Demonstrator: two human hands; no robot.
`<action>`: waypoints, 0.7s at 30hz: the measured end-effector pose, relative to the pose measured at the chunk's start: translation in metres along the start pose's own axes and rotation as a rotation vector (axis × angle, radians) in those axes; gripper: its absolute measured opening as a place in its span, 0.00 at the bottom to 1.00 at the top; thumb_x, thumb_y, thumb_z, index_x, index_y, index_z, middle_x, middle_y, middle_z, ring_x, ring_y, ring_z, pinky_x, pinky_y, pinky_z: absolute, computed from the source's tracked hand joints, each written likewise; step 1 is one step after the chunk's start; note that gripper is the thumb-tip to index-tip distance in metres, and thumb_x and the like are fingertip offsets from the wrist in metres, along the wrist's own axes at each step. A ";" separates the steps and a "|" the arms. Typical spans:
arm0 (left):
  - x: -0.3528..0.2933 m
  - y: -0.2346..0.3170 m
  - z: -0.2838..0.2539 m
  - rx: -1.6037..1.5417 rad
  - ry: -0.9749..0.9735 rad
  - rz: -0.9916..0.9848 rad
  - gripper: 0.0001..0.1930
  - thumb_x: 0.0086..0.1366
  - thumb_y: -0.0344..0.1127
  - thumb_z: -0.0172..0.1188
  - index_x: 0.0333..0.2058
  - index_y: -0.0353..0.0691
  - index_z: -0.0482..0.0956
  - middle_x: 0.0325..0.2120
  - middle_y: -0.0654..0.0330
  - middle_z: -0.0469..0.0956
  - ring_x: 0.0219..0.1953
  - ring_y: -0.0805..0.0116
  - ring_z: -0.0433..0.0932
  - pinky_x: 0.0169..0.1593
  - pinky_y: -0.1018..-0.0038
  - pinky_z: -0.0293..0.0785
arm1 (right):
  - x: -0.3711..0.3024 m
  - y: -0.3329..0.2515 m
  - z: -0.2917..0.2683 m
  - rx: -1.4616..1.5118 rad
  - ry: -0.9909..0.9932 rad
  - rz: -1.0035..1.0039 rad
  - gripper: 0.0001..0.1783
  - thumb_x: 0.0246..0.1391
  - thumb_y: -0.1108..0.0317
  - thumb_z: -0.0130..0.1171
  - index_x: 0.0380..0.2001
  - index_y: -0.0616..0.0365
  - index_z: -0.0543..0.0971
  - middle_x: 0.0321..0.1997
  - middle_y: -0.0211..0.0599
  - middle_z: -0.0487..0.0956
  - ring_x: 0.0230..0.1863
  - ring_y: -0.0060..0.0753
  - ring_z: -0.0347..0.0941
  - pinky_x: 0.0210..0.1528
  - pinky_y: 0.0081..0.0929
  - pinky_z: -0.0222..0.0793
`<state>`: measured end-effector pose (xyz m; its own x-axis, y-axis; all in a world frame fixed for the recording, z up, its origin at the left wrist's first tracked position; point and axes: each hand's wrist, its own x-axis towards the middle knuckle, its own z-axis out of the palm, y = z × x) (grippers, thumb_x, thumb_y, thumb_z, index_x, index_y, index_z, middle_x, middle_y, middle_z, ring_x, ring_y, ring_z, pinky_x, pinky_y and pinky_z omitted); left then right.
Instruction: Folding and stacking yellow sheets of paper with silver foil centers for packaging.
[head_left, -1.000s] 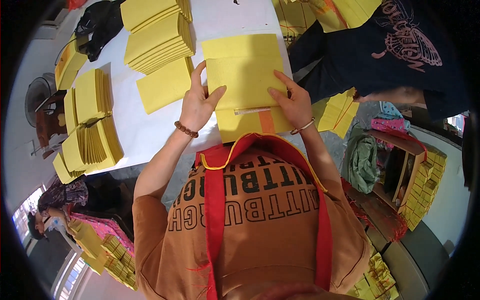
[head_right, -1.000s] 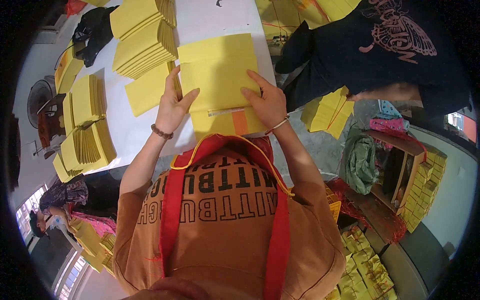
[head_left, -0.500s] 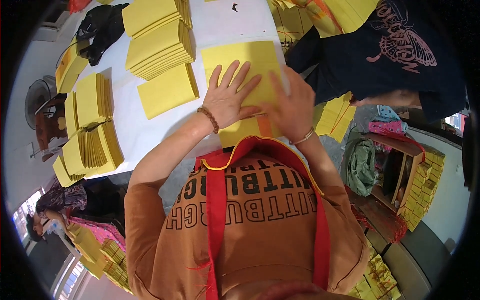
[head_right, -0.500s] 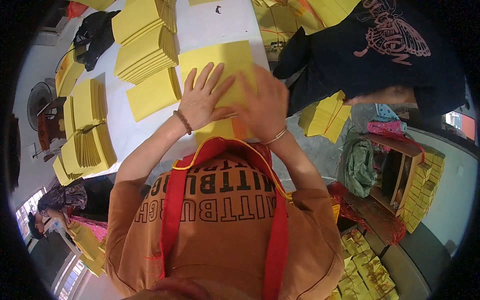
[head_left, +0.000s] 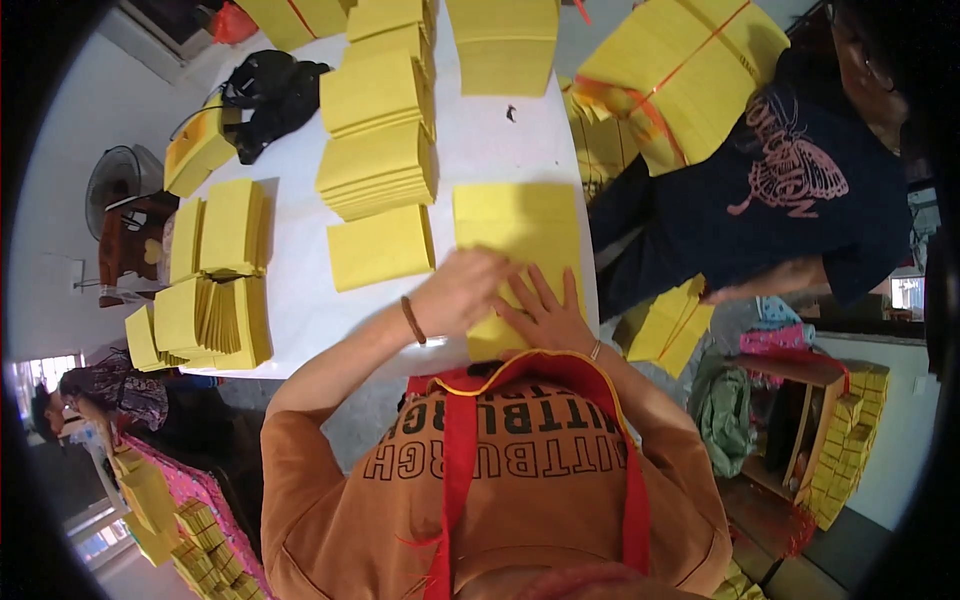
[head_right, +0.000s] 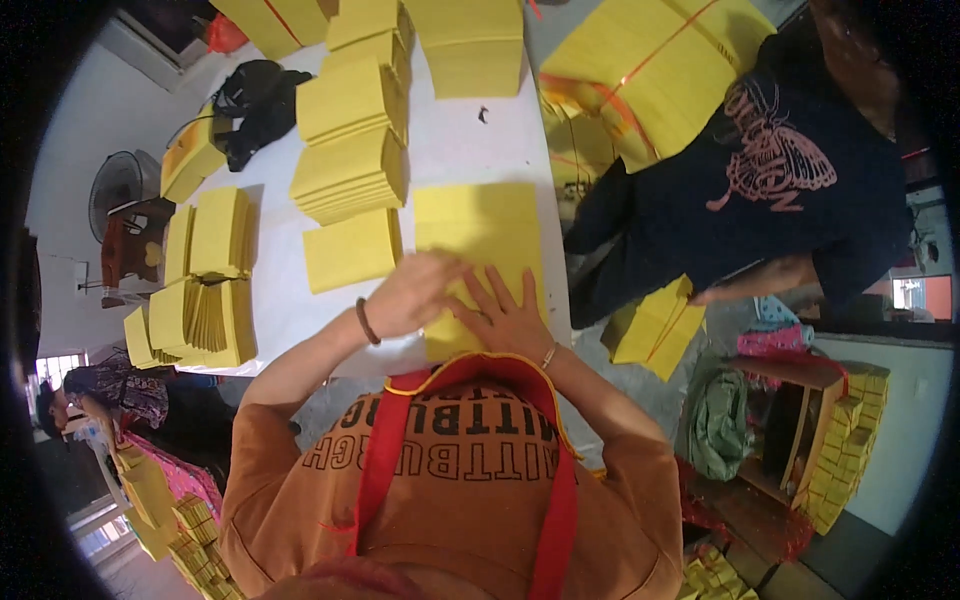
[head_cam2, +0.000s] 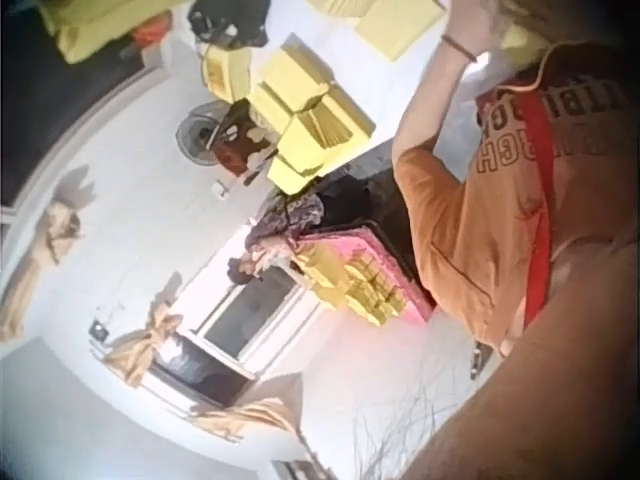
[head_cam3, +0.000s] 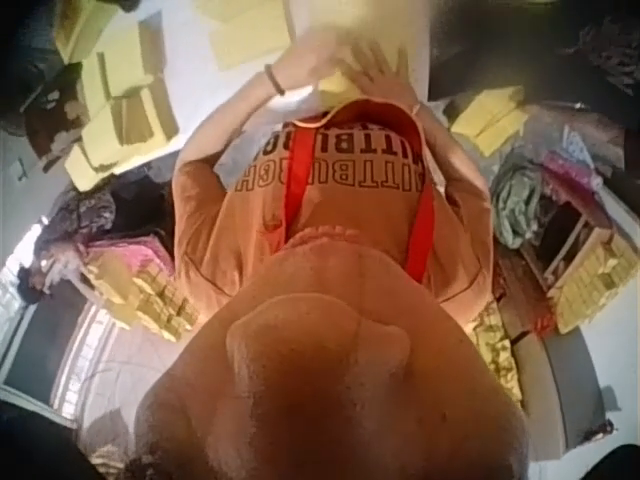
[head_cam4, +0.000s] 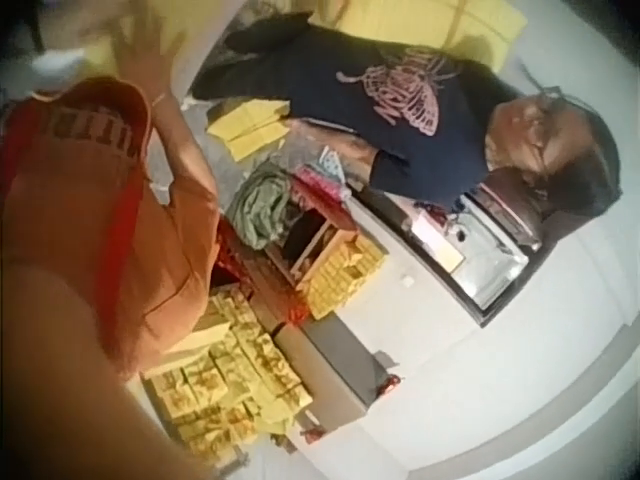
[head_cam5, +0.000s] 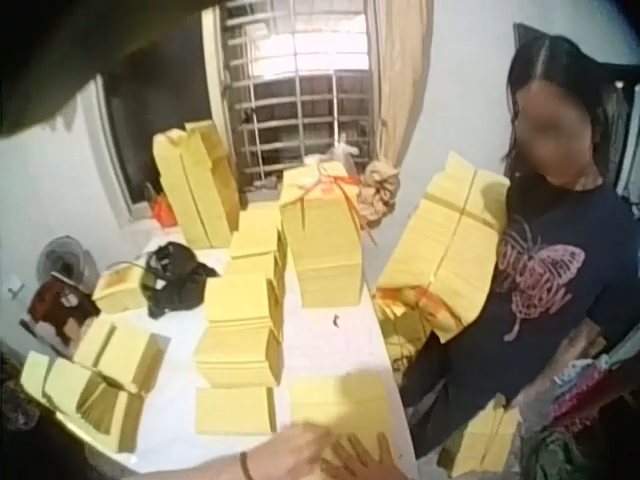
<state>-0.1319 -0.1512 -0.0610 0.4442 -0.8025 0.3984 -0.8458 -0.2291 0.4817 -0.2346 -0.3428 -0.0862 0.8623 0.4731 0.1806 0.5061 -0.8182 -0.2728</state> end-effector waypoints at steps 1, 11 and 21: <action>0.000 0.015 -0.001 0.026 -0.139 -0.046 0.34 0.47 0.25 0.52 0.57 0.32 0.55 0.45 0.49 0.68 0.47 0.53 0.65 0.51 0.62 0.60 | -0.001 0.002 0.002 -0.008 0.014 -0.015 0.29 0.46 0.52 0.53 0.54 0.39 0.66 0.63 0.40 0.57 0.65 0.50 0.46 0.55 0.71 0.35; 0.015 0.041 0.021 0.468 -0.295 0.046 0.31 0.48 0.32 0.52 0.54 0.31 0.61 0.23 0.55 0.71 0.27 0.63 0.69 0.28 0.71 0.70 | -0.014 0.055 -0.020 0.173 -0.231 0.200 0.35 0.55 0.49 0.46 0.61 0.53 0.52 0.68 0.40 0.42 0.69 0.47 0.32 0.63 0.55 0.30; 0.013 0.037 0.037 0.532 -0.145 -0.008 0.15 0.52 0.35 0.50 0.39 0.38 0.73 0.18 0.61 0.71 0.24 0.65 0.73 0.26 0.72 0.69 | -0.010 0.078 -0.037 1.416 -0.067 0.527 0.35 0.57 0.47 0.42 0.62 0.55 0.50 0.65 0.32 0.54 0.66 0.30 0.46 0.64 0.29 0.42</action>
<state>-0.1686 -0.1904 -0.0666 0.4377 -0.8586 0.2669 -0.8919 -0.4521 0.0084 -0.2039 -0.4237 -0.0742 0.9251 0.2800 -0.2564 -0.2856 0.0682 -0.9559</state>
